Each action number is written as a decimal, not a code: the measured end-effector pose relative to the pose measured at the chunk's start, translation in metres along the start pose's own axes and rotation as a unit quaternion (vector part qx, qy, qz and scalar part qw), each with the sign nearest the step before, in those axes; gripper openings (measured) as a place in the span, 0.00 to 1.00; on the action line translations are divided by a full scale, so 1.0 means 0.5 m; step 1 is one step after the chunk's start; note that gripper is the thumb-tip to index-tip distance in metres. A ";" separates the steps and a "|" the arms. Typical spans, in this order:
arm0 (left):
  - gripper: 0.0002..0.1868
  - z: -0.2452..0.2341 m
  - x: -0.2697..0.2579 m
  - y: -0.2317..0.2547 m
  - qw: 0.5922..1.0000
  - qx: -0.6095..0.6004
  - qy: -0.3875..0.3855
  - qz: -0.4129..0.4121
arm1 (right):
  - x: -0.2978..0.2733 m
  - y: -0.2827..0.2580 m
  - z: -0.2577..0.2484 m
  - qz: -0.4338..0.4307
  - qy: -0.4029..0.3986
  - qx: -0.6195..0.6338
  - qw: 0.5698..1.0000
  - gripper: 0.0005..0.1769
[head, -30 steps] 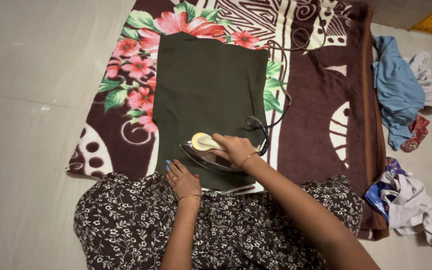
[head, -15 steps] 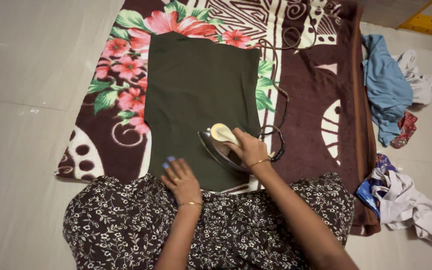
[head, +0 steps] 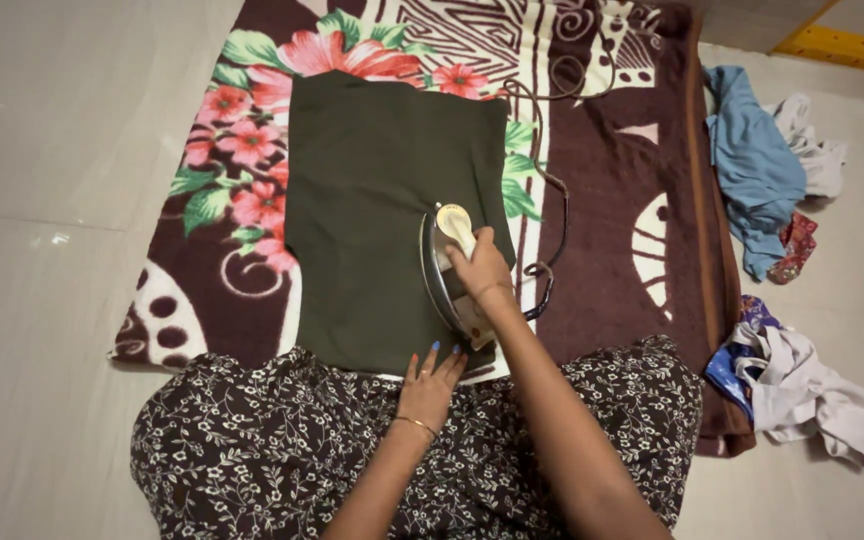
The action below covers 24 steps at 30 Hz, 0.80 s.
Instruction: The person irons a dark green t-shirt laid out on a floral patterned blanket on the floor. They use a handheld electric iron to smooth the fabric, moving it back and forth across the shirt's surface. The person occasionally adjusts the shirt's position and flips it over to iron the other side.
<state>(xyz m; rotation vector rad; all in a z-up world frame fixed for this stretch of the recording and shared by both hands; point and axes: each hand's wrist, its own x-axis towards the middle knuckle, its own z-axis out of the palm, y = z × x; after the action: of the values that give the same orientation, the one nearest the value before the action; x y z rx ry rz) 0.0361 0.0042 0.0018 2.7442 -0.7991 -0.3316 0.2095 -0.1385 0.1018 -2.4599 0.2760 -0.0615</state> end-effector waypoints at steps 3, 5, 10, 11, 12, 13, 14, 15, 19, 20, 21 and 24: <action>0.34 0.021 0.004 0.003 0.999 -0.002 0.035 0.006 | -0.048 0.022 -0.026 -0.173 0.009 0.049 0.984 0.30; 0.34 0.035 0.005 0.002 0.998 0.005 0.061 0.020 | -0.079 0.013 -0.053 -0.084 -0.038 0.004 0.996 0.33; 0.33 0.038 0.022 -0.018 0.999 -0.042 -0.001 0.025 | -0.094 -0.026 -0.043 -0.022 -0.002 -0.020 1.000 0.33; 0.33 0.039 0.026 -0.021 0.998 -0.047 -0.013 0.026 | -0.093 -0.024 -0.030 -0.017 0.013 -0.015 1.000 0.33; 0.35 0.038 0.036 -0.027 0.997 -0.061 -0.021 0.031 | -0.078 -0.024 -0.017 -0.014 0.031 -0.011 0.999 0.33; 0.36 0.038 0.043 -0.033 0.996 -0.074 -0.029 0.036 | -0.056 -0.024 -0.002 -0.001 0.051 -0.006 0.999 0.33; 0.37 0.041 0.042 -0.035 0.994 -0.088 -0.040 0.039 | -0.040 -0.024 0.018 0.014 0.067 -0.001 0.998 0.33; 0.38 0.045 0.042 -0.036 0.993 -0.092 -0.062 0.041 | -0.025 -0.022 0.036 0.029 0.084 0.004 0.996 0.33; 0.41 0.055 0.053 -0.046 0.989 -0.085 -0.109 0.054 | 0.071 -0.030 0.079 0.078 0.102 0.035 0.991 0.33; 0.42 0.060 0.052 -0.047 0.989 -0.081 -0.112 0.058 | 0.095 -0.032 0.083 0.076 0.106 0.036 0.991 0.33; 0.42 0.064 0.051 -0.049 0.989 -0.088 -0.105 0.055 | 0.117 -0.035 0.087 0.074 0.109 0.038 0.991 0.33; 0.41 0.072 0.047 -0.043 0.990 -0.102 -0.088 0.048 | 0.175 -0.039 0.087 0.069 0.098 0.026 0.992 0.32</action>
<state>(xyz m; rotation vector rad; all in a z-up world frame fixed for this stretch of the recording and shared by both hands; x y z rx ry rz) 0.0557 0.0020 -0.0423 2.5018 -0.8838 -0.6083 0.3036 -0.1159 0.0775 -2.3792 0.5238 -0.2489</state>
